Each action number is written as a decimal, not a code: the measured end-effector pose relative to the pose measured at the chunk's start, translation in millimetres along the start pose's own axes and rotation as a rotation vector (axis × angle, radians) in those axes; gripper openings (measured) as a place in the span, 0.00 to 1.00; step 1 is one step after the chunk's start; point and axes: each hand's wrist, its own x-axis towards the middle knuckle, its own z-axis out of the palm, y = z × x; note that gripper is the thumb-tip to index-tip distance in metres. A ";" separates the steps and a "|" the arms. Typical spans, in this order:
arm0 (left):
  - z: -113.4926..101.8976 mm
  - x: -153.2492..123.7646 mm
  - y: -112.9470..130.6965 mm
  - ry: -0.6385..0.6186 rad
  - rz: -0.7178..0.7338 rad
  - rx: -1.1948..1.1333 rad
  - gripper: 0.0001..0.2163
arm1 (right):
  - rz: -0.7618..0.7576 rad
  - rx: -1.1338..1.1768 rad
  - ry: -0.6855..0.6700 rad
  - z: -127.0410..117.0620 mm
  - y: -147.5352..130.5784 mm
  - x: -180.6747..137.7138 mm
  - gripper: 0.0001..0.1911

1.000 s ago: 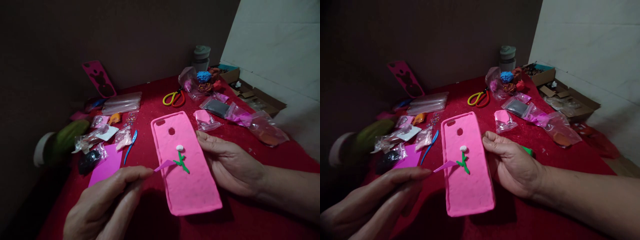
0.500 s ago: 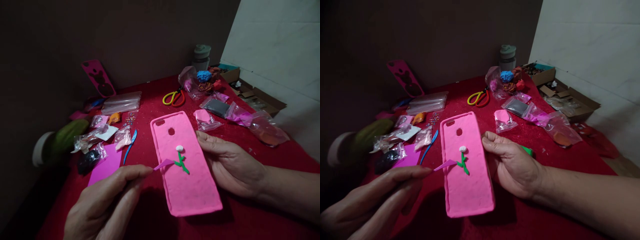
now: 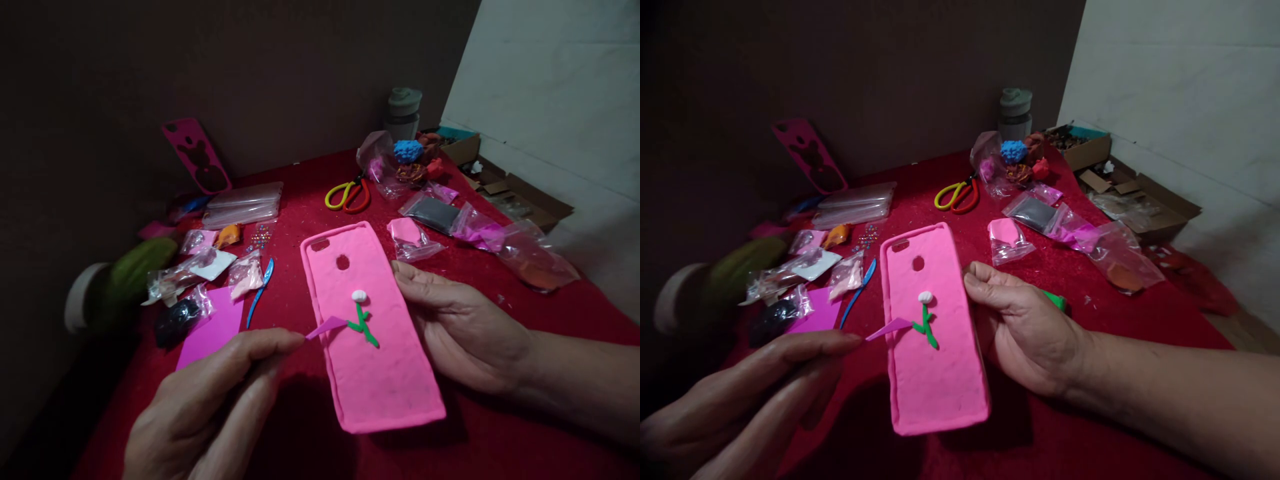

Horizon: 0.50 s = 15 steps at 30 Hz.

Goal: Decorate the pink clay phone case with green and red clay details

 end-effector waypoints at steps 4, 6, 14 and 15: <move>-0.1 -0.3 0.7 0.000 -0.028 0.005 0.11 | 0.000 0.000 0.026 -0.2 0.4 0.2 0.07; 0.1 0.1 1.1 0.004 -0.033 -0.006 0.11 | 0.010 -0.017 0.051 0.4 0.8 0.6 0.04; 0.5 0.2 1.4 0.015 -0.068 -0.027 0.10 | 0.009 -0.045 0.079 0.3 0.1 0.9 0.12; 0.1 -0.1 1.4 0.021 -0.071 -0.021 0.10 | 0.014 -0.046 0.069 0.3 -0.1 0.6 0.11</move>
